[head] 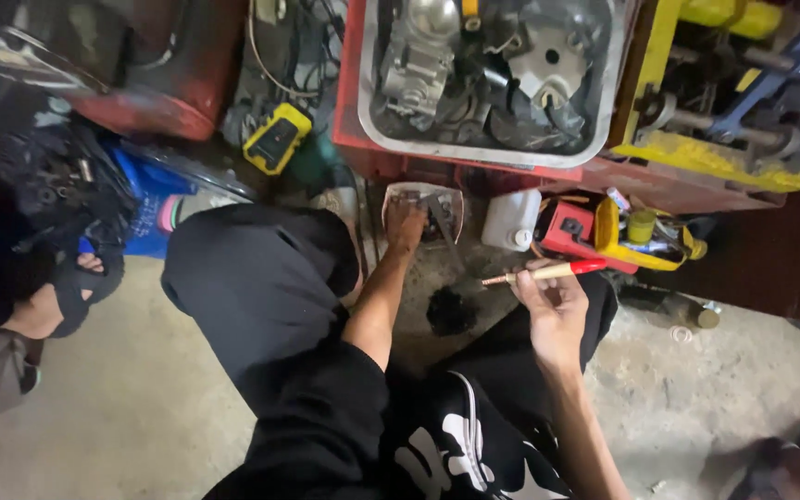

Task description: The person sits on the floor and uses a brush to clean various small mechanical parts, including a yellow component and a dark metal piece, over a metal tray. They repeatedly pick up parts, scrub them with the brush, and place them back into the tray.

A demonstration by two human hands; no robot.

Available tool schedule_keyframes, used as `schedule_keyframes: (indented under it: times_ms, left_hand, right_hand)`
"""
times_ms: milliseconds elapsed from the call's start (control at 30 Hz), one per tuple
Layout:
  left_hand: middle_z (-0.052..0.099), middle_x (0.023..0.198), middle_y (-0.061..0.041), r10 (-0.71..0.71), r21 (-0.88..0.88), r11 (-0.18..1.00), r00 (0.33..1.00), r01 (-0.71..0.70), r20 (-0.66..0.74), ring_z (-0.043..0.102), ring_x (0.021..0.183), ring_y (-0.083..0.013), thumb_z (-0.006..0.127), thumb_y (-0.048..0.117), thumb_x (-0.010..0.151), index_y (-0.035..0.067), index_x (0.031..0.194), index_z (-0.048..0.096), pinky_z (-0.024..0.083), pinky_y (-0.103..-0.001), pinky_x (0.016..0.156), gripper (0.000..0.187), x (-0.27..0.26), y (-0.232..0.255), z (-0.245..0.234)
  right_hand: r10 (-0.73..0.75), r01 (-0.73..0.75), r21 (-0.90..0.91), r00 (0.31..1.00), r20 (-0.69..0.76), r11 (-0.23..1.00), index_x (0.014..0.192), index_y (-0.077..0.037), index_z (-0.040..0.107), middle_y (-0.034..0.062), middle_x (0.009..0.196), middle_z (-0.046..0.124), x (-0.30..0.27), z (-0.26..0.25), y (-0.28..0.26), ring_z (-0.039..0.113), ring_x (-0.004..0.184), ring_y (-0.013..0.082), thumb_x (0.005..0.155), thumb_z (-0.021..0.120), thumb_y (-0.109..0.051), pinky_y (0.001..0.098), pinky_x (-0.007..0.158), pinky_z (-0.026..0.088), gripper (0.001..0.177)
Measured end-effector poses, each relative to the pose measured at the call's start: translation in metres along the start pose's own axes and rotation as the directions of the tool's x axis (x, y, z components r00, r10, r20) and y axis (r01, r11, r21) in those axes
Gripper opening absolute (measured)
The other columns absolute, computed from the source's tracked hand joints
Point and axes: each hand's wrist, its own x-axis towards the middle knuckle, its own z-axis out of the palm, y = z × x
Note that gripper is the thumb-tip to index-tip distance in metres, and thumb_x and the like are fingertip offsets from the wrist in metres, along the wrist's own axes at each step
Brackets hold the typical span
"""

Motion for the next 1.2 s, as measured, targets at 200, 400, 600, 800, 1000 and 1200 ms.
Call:
schedule_keyframes:
  times_ms: [200, 400, 600, 800, 1000, 1200]
  left_hand:
    - [0.074, 0.110, -0.016, -0.007, -0.042, 0.999, 0.999, 0.006, -0.038, 0.061, 0.116, -0.0403, 0.059, 0.055, 0.091, 0.016, 0.102, 0.080, 0.038, -0.055, 0.089, 0.046, -0.009, 0.018, -0.016]
    - [0.073, 0.100, -0.015, -0.011, -0.092, 0.996, 1.000, 0.009, -0.025, 0.066, 0.099, -0.0396, 0.055, 0.051, 0.090, 0.013, 0.102, 0.076, 0.048, -0.054, 0.056, 0.045, -0.005, 0.034, -0.033]
    - [0.071, 0.122, -0.020, -0.112, -0.184, 0.976, 0.993, 0.116, 0.032, 0.068, 0.114, -0.0327, 0.045, 0.027, 0.104, -0.002, 0.114, 0.075, 0.063, -0.037, 0.061, 0.042, -0.072, 0.070, -0.244]
    - [0.059, 0.094, -0.006, 0.366, -0.569, 0.799, 0.907, -0.193, 0.206, 0.051, 0.083, -0.0187, 0.035, 0.031, 0.110, 0.011, 0.091, 0.050, 0.040, -0.040, 0.077, 0.031, -0.184, 0.087, -0.485]
    - [0.068, 0.112, -0.012, 0.311, -0.918, -0.226, 0.869, -0.326, -0.385, 0.071, 0.092, -0.0231, 0.059, 0.036, 0.104, 0.009, 0.132, 0.061, 0.063, -0.031, 0.075, 0.039, -0.159, 0.090, -0.493]
    - [0.064, 0.124, -0.016, 0.086, -0.666, -0.647, 0.833, -0.370, -0.546, 0.061, 0.094, -0.0205, 0.079, 0.025, 0.098, -0.001, 0.131, 0.065, 0.059, -0.027, 0.074, 0.045, -0.140, 0.098, -0.468]
  right_hand:
    - [-0.055, 0.055, -0.009, 0.998, -0.018, 0.998, 0.111, 0.001, 0.065, 0.0128, 0.092, 0.065, -0.007, -0.014, -0.009, 0.073, 0.089, 0.0216, 0.098, 0.072, -0.011, 0.0365, 0.084, 0.064, 0.020]
    - [-0.146, 0.149, 0.027, 0.985, -0.094, 0.988, 0.107, 0.000, 0.064, 0.0055, 0.091, 0.063, -0.006, -0.032, -0.018, 0.069, 0.086, 0.0134, 0.099, 0.069, -0.005, 0.0284, 0.079, 0.064, 0.011]
    - [-0.347, 0.373, 0.136, 0.919, -0.186, 0.918, 0.102, -0.003, 0.066, 0.0104, 0.088, 0.065, 0.002, -0.032, -0.095, 0.071, 0.077, 0.0158, 0.095, 0.075, 0.003, 0.0301, 0.072, 0.066, 0.012]
    - [-0.596, 0.636, 0.157, 0.767, -0.240, 0.755, 0.104, -0.004, 0.063, 0.0080, 0.096, 0.066, 0.010, -0.029, -0.174, 0.070, 0.084, 0.0176, 0.100, 0.073, -0.001, 0.0328, 0.072, 0.063, 0.011]
    - [-0.773, 0.794, 0.314, 0.595, -0.220, 0.521, 0.121, -0.009, 0.056, 0.0108, 0.113, 0.067, 0.012, 0.006, -0.252, 0.075, 0.112, 0.0318, 0.103, 0.082, -0.022, 0.0447, 0.083, 0.071, 0.034]
    - [-0.875, 0.891, 0.155, 0.450, -0.178, 0.427, 0.117, -0.002, 0.054, 0.0131, 0.103, 0.064, 0.013, 0.041, -0.268, 0.076, 0.098, 0.0334, 0.105, 0.079, -0.022, 0.0384, 0.072, 0.065, 0.033]
